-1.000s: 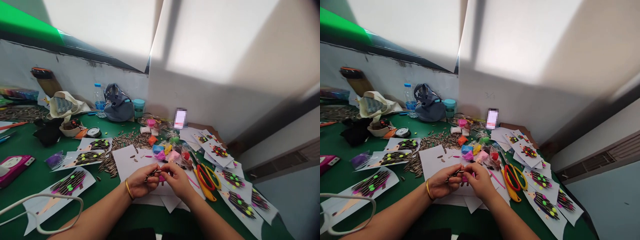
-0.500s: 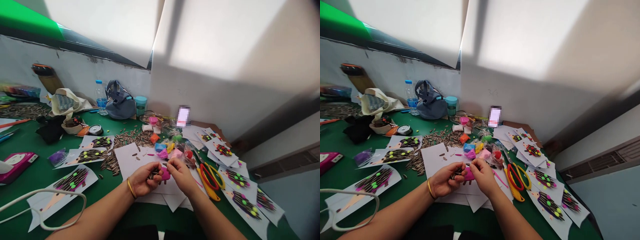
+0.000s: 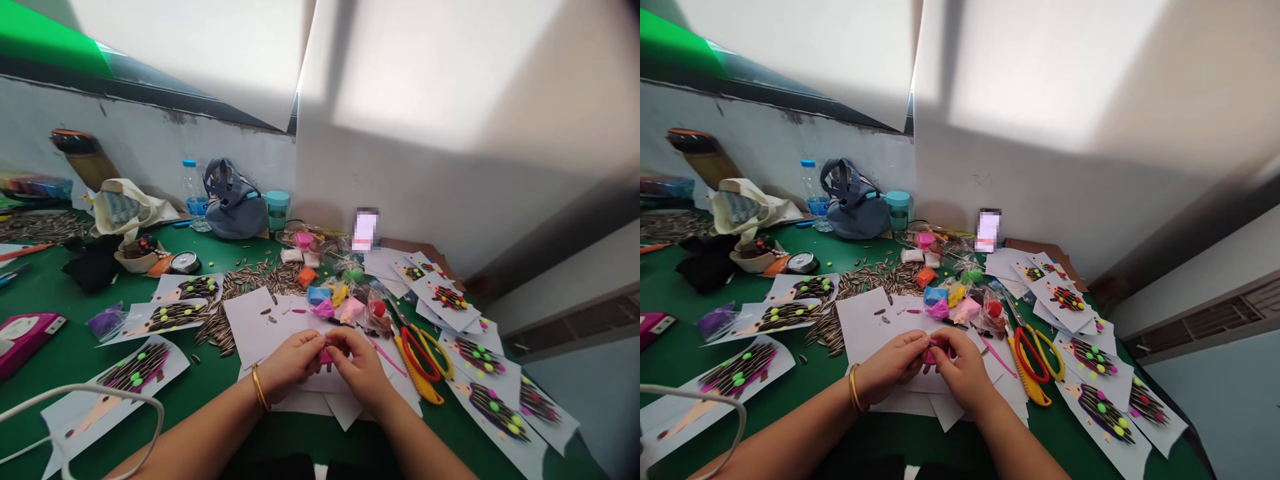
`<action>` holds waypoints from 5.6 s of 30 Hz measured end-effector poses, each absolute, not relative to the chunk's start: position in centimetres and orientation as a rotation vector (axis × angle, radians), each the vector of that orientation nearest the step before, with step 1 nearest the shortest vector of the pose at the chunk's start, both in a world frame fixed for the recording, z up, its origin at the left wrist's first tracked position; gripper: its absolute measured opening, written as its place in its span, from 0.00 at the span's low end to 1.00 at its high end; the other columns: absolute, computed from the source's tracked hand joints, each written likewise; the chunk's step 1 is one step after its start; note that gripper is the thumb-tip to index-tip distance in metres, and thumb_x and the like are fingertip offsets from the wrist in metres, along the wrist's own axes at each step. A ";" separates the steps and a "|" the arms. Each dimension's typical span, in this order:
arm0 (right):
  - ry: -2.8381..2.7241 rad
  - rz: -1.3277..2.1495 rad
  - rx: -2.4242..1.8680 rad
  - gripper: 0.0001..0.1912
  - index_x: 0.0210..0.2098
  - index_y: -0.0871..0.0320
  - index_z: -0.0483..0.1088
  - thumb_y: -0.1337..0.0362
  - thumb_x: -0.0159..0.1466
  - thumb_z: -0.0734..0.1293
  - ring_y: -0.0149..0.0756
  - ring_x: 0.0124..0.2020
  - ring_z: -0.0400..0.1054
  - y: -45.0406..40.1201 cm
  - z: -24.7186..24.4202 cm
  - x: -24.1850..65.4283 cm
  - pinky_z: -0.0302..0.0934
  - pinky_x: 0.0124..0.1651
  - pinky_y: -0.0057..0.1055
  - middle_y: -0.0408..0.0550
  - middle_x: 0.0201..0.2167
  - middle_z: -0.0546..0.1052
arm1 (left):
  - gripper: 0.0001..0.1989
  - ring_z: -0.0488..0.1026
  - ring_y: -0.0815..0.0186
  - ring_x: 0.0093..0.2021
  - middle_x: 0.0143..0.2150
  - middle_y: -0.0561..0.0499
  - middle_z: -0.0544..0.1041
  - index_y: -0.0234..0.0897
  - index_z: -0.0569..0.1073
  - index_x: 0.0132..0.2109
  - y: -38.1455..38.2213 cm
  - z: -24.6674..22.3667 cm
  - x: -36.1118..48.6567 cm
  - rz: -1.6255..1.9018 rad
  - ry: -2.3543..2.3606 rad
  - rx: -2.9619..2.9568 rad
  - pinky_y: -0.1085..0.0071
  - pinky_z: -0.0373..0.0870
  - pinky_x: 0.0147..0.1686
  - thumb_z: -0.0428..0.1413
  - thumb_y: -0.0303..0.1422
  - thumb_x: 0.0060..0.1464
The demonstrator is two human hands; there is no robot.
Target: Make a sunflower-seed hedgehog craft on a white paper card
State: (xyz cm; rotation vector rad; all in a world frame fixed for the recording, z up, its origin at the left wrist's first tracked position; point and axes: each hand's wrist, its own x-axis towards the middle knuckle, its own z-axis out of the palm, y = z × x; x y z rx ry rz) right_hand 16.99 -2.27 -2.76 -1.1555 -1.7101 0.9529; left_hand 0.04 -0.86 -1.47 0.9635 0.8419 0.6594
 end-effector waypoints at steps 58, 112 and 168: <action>-1.779 0.770 -1.144 0.05 0.35 0.55 0.72 0.68 0.65 0.64 0.34 0.31 0.70 -2.8 -3.1 16.4 0.63 0.36 0.29 0.44 0.29 0.76 | 0.04 0.48 0.75 0.18 0.19 0.60 0.57 0.38 0.63 0.29 -1.2 -1.4 0.5 0.649 0.939 0.931 0.76 0.40 0.17 0.51 0.33 0.43; -1.536 1.145 -1.214 0.03 0.32 0.56 0.68 0.69 0.60 0.62 0.31 0.27 0.70 -2.6 -2.4 16.2 0.63 0.32 0.27 0.41 0.26 0.75 | 0.18 0.64 0.68 0.30 0.28 0.54 0.67 0.36 0.68 0.30 -0.6 -2.3 0.0 0.687 0.941 1.619 0.72 0.61 0.33 0.46 0.43 0.63; -1.588 0.845 -1.379 0.06 0.32 0.57 0.73 0.63 0.60 0.64 0.35 0.29 0.68 -0.2 -4.4 18.4 0.62 0.33 0.30 0.44 0.28 0.74 | 0.13 0.67 0.49 0.55 0.49 0.46 0.79 0.41 0.79 0.27 2.5 -1.4 -3.5 0.795 1.777 2.461 0.48 0.56 0.53 0.58 0.38 0.57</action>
